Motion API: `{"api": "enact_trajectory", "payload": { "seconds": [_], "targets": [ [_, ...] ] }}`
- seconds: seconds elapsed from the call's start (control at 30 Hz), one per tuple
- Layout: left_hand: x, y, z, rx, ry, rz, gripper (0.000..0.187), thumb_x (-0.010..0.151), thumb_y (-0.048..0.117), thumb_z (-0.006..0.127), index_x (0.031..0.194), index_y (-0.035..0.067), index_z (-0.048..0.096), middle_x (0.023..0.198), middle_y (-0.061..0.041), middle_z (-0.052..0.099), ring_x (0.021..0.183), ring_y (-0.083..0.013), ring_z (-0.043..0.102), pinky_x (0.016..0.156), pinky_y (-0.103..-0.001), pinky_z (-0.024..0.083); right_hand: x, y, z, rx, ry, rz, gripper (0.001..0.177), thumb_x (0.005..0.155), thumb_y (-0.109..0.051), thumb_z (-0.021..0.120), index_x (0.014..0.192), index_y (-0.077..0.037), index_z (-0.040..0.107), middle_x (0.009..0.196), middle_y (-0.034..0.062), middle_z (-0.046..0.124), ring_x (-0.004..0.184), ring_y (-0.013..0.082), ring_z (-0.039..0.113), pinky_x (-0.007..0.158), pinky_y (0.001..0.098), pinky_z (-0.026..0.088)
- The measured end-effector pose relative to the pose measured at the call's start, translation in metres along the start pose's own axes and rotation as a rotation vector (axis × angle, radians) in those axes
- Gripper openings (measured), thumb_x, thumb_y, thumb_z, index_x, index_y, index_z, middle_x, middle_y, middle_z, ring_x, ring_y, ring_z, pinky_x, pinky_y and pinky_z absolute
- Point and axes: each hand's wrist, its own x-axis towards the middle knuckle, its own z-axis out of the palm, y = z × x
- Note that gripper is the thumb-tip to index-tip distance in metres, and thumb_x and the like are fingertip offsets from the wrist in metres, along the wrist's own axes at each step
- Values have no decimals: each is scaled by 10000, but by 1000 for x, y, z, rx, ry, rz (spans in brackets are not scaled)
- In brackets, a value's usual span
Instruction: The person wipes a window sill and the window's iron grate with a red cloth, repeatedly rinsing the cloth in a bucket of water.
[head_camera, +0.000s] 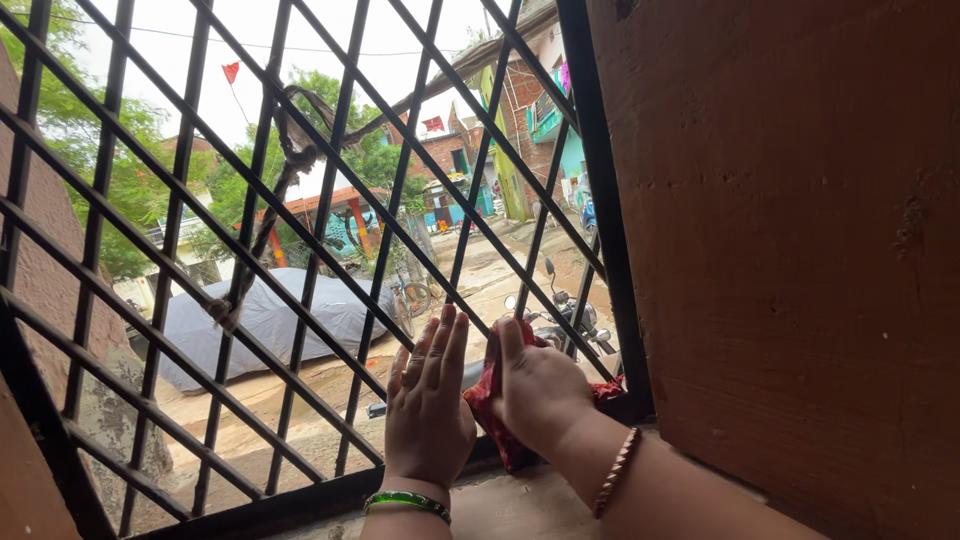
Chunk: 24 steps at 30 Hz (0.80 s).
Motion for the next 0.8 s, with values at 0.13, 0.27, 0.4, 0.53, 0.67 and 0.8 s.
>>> {"api": "enact_trajectory", "payload": {
  "seconds": [0.13, 0.27, 0.4, 0.53, 0.67, 0.8],
  "targets": [
    [0, 1, 0, -12, 13, 5, 875, 703, -24, 524, 1542, 166, 362, 1621, -54, 384, 1488, -217, 353, 1213, -468, 209, 1, -2, 3, -9, -20, 6, 760, 879, -290, 737, 1402, -71, 230, 956, 192, 697, 897, 357, 707, 743, 450, 591],
    [-1, 2, 4, 22, 58, 25, 812, 765, -2, 540, 1541, 178, 384, 1627, -48, 387, 1496, -203, 356, 1222, -473, 202, 12, 10, 7, 44, 146, -62, 439, 1018, -313, 624, 1317, -96, 388, 868, 185, 733, 851, 359, 737, 738, 477, 580],
    [-3, 0, 3, 51, 27, 38, 839, 724, -1, 533, 1533, 164, 388, 1614, -65, 390, 1478, -211, 365, 1213, -483, 188, 1, 20, 3, 275, 441, -250, 305, 914, -227, 675, 1188, -123, 592, 890, 171, 744, 872, 351, 737, 776, 475, 580],
    [-2, -5, 5, 59, 16, 43, 728, 834, 4, 513, 1540, 142, 399, 1636, -57, 393, 1504, -207, 385, 1240, -467, 215, -21, 12, -6, 344, 818, -460, 317, 823, -255, 735, 1089, -89, 688, 1019, 185, 716, 965, 359, 711, 833, 442, 568],
    [0, -9, -1, -63, 147, 56, 616, 955, 113, 530, 1559, 117, 409, 1630, -124, 392, 1496, -264, 385, 1236, -464, 274, -19, -1, 14, 441, 355, -594, 473, 767, -155, 737, 1188, 15, 606, 1102, 243, 658, 1048, 435, 637, 920, 474, 490],
    [-1, -7, -4, 91, 159, 28, 610, 901, 114, 550, 1507, 128, 475, 1566, -122, 463, 1485, -291, 400, 1227, -509, 255, -10, 6, 36, 319, 168, -479, 367, 842, -55, 607, 1203, -4, 572, 1131, 231, 684, 1113, 406, 653, 955, 458, 498]
  ]
}}
